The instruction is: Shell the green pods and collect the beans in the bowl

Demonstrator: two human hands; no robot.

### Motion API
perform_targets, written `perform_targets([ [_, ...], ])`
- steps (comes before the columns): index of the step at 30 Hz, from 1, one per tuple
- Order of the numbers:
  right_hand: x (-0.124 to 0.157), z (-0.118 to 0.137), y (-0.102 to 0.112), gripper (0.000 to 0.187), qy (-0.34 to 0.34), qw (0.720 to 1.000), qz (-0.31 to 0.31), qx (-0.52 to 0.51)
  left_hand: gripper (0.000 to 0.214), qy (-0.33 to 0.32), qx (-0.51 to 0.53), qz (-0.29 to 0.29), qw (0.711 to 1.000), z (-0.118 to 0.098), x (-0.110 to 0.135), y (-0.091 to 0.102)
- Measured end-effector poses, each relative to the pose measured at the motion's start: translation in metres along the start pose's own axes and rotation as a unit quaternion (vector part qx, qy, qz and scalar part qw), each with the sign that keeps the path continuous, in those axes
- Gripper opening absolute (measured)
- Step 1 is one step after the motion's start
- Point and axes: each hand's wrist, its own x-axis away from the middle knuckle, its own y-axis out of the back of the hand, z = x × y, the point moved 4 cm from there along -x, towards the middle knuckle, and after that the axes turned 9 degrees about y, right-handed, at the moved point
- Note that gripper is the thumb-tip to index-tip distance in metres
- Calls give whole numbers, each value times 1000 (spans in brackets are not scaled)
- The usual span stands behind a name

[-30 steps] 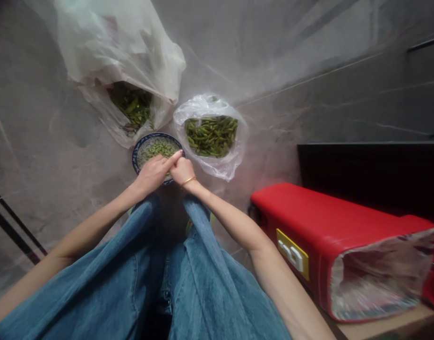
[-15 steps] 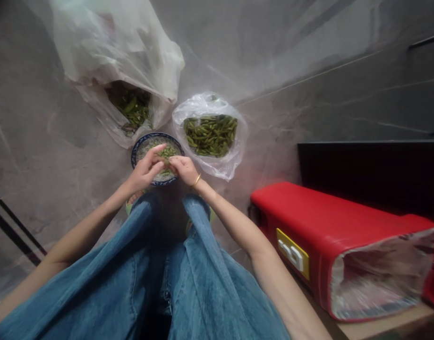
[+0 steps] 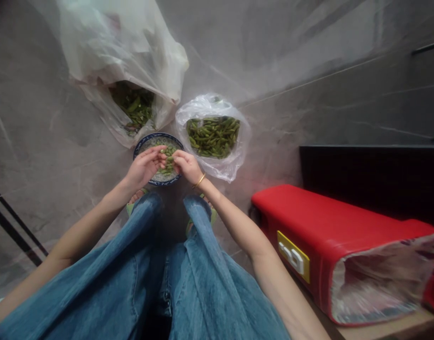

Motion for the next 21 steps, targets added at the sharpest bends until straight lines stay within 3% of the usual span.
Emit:
perform_targets([
  [2, -10, 4, -4, 19, -38, 998, -14, -50, 25, 9, -21, -30, 999, 3, -3, 8],
  [4, -29, 16, -14, 18, -74, 994, -18, -80, 25, -8, -113, -73, 991, 5, -6, 17],
  [7, -68, 41, -38, 12, -137, 979, 14, -147, 28, -34, -304, -122, 944, 5, -7, 27],
  [10, -105, 70, -53, 20, -129, 952, 3, -279, 30, -35, -416, -129, 900, 2, -6, 31],
  [13, -112, 87, -50, 25, -100, 953, 29, -286, 31, -43, -441, -108, 890, -2, -4, 30],
  [16, -88, 89, -22, 25, -117, 963, 53, -236, 37, -52, -410, -70, 908, -4, -3, 25],
  [18, -65, 85, 11, 30, -118, 975, 36, -185, 40, -62, -391, -65, 916, -6, -3, 22],
  [21, -36, 71, 78, 24, -76, 986, -140, -40, 37, -115, -439, -117, 884, -15, -5, 23],
])
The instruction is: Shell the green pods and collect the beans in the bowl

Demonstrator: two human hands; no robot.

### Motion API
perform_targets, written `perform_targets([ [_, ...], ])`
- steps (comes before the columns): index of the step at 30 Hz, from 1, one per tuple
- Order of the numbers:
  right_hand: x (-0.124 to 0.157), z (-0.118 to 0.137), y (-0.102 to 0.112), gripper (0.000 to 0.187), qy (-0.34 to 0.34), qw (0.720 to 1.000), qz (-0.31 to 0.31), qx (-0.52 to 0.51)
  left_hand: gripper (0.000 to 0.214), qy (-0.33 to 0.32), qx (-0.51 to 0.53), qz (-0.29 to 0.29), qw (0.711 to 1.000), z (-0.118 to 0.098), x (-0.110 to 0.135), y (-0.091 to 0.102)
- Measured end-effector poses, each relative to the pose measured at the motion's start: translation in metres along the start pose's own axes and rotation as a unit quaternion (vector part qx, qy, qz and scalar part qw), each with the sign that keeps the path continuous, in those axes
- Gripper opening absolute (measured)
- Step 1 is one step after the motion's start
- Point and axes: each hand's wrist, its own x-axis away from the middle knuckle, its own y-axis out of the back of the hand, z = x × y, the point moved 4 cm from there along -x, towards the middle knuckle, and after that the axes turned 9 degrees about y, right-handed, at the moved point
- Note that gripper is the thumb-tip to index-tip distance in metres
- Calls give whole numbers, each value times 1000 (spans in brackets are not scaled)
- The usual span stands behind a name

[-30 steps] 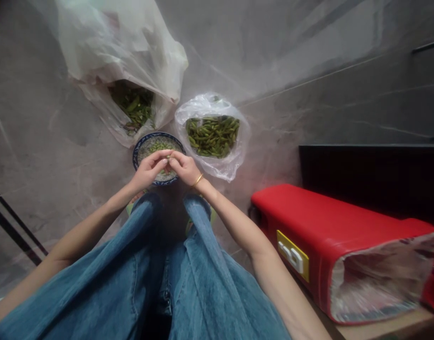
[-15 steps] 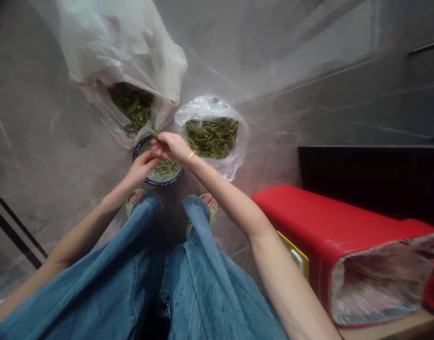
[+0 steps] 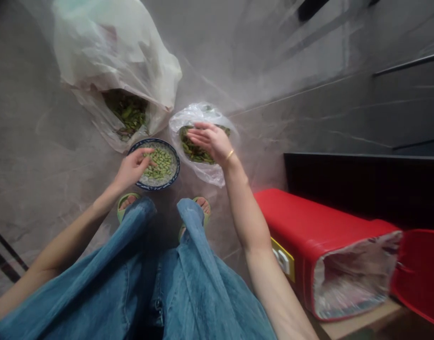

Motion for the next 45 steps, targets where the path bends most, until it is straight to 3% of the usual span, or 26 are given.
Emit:
perform_targets([
  [2, 3, -12, 37, 18, 27, 993, -97, 55, 36, -42, -80, -39, 995, -2, -6, 5],
  [5, 5, -36, 59, 16, 12, 989, -115, 97, 38, -101, -216, -7, 971, -2, -18, 5],
  [9, 7, -54, 54, 15, -3, 983, -110, 145, 43, -162, -356, 59, 918, -1, -28, -3],
  [15, 4, -58, 43, 16, -13, 977, -105, 188, 39, -218, -475, 74, 849, -6, -28, -20],
  [17, 2, -59, 45, 17, -14, 975, -105, 196, 38, -215, -463, 70, 857, -6, -27, -23],
  [19, 1, -61, 50, 18, -13, 974, -105, 202, 36, -201, -399, 70, 892, -6, -27, -20],
  [21, 0, -64, 57, 19, -2, 973, -101, 207, 36, -187, -304, 64, 932, -10, -31, -8],
  [23, -3, -68, 66, 19, 20, 970, -101, 220, 33, -181, -233, 17, 955, -20, -39, 14],
  [26, -7, -68, 79, 22, 94, 948, -120, 280, 25, -192, -231, -130, 945, -47, -56, 59],
  [29, -11, -61, 81, 35, 181, 897, -112, 386, 29, -202, -283, -144, 927, -74, -69, 79],
  [32, -13, -54, 66, 58, 230, 831, -36, 505, 32, -238, -329, -122, 905, -90, -66, 63],
  [34, -14, -52, 50, 71, 248, 784, 33, 568, 35, -286, -344, -120, 886, -96, -56, 38],
  [37, -14, -55, 28, 74, 247, 731, 105, 628, 30, -365, -357, -38, 859, -101, -46, -9],
  [39, -15, -57, 18, 70, 240, 709, 114, 653, 28, -339, -351, -17, 873, -104, -53, -30],
  [42, -19, -58, 10, 68, 241, 684, 115, 678, 28, -244, -333, -18, 911, -106, -81, -45],
  [45, -25, -57, 0, 70, 239, 655, 153, 701, 46, -183, -357, 5, 916, -100, -104, -53],
])
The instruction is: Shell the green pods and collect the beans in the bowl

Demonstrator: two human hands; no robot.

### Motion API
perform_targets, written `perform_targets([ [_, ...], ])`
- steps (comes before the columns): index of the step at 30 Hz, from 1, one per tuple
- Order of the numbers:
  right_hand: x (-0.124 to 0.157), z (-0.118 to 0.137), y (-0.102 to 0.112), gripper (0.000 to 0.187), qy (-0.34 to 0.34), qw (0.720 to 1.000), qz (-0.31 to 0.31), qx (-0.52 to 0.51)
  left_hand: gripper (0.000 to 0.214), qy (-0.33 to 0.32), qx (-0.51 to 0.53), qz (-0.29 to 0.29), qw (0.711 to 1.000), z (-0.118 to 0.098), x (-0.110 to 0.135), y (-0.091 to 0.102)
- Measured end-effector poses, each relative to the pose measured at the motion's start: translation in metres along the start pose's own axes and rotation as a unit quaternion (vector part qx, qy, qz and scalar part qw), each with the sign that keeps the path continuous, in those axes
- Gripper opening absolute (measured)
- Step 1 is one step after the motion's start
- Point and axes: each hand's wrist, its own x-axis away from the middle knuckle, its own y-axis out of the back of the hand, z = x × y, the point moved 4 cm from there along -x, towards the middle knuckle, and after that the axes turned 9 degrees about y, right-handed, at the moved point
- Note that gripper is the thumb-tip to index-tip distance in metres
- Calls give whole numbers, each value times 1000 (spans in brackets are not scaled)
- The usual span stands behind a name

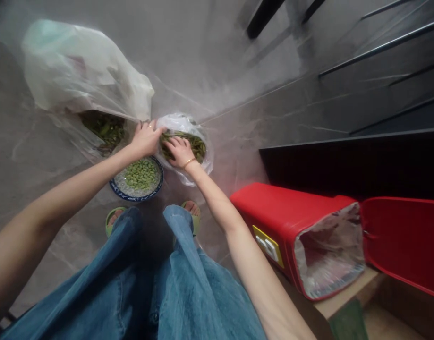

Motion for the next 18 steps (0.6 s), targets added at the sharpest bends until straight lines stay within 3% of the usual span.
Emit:
perform_targets([
  [3, -13, 5, 2, 71, 7, 998, 40, 37, 66, -10, -36, 31, 999, 6, -4, -11],
  [7, -23, 11, 6, 51, 1, 996, 58, 65, 77, -34, -74, 32, 996, 11, 1, -14],
  [13, 5, -11, 11, 31, -42, 998, 44, 0, 74, -37, -43, 11, 998, 7, 3, 0],
  [16, 26, -35, 12, 22, -101, 988, -43, -111, 78, -52, -44, 21, 997, -2, 7, 5],
  [18, 39, -50, 13, 21, -171, 948, -141, -229, 80, -59, -38, 27, 997, -8, 10, 9],
])
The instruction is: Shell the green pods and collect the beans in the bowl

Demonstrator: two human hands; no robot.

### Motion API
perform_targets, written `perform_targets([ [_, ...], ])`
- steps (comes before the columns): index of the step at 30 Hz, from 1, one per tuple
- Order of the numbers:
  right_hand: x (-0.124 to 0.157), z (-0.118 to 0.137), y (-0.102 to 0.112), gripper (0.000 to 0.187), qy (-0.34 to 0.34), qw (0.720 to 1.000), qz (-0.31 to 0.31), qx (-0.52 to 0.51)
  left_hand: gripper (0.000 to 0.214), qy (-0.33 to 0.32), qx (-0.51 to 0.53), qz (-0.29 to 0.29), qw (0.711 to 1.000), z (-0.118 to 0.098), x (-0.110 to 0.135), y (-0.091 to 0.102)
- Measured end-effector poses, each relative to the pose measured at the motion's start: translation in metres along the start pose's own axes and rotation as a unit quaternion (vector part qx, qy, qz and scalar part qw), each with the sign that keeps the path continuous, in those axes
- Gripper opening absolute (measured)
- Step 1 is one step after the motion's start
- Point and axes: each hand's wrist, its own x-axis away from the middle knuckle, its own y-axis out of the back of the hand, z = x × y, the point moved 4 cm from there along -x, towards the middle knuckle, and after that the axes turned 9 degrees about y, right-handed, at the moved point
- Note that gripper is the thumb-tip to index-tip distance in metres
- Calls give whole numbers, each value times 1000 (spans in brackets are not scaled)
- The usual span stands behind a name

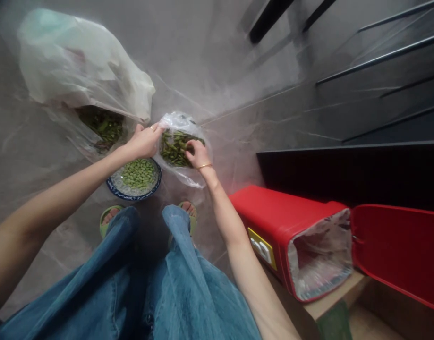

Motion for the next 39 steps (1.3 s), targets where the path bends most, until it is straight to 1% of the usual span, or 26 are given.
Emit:
perform_targets([
  [1, 4, -6, 3, 24, -39, 996, -39, -76, 80, -1, 2, 3, 1000, -2, 1, 2],
  [2, 7, -11, 5, 28, -77, 983, -65, -155, 80, -1, 5, 4, 1000, -4, 1, 4],
  [3, 11, -13, 5, 33, -111, 964, -77, -231, 79, -1, 7, 5, 1000, -6, 2, 6],
  [5, 19, -12, 3, 38, -157, 918, -67, -357, 74, -6, 20, 0, 1000, -6, 3, 10],
  [6, 22, -10, 2, 39, -165, 899, -56, -402, 70, -9, 32, -4, 999, -6, 4, 12],
  [7, 25, -6, 1, 40, -165, 884, -47, -435, 67, -11, 45, -11, 999, -5, 5, 13],
  [8, 26, -3, 0, 42, -157, 875, -39, -456, 63, -11, 59, -19, 998, -5, 7, 15],
  [10, 27, 1, -1, 50, -130, 873, -31, -470, 55, -7, 83, -39, 996, -3, 13, 17],
  [12, 26, 3, -4, 60, -108, 883, -20, -457, 48, -2, 101, -62, 993, -4, 20, 19],
  [15, 22, 5, -11, 67, -100, 895, 2, -434, 37, 2, 125, -90, 988, -7, 32, 21],
  [18, 21, 10, -13, 70, -82, 897, 7, -435, 33, 6, 150, -104, 983, -11, 41, 22],
  [20, 21, 15, -13, 71, -53, 898, 15, -436, 32, 4, 164, -107, 981, -13, 44, 22],
  [23, 22, 21, -13, 72, -3, 908, 41, -416, 30, 1, 176, -111, 978, -13, 47, 22],
  [25, 23, 19, -12, 72, 2, 902, 36, -429, 29, 3, 176, -111, 978, -13, 47, 22],
  [26, 24, 17, -12, 72, -8, 891, 26, -454, 29, 5, 176, -110, 978, -12, 48, 22],
  [28, 25, 13, -12, 71, -38, 851, 3, -523, 29, 5, 175, -107, 979, -12, 49, 22],
  [30, 27, 9, -12, 70, -72, 816, -3, -574, 29, 3, 176, -107, 979, -11, 50, 22],
  [32, 28, 6, -13, 64, -101, 796, -13, -597, 29, -3, 177, -111, 978, -10, 51, 21],
  [34, 28, 4, -14, 48, -129, 781, -39, -610, 29, -8, 178, -118, 977, -9, 52, 20],
  [36, 28, 2, -17, 27, -162, 754, -72, -632, 29, -11, 178, -126, 976, -8, 53, 20],
  [37, 28, 2, -19, 20, -182, 738, -85, -644, 29, -12, 178, -130, 975, -8, 53, 19],
  [39, 28, 3, -23, 17, -222, 707, -96, -664, 29, -16, 176, -137, 975, -8, 54, 19],
])
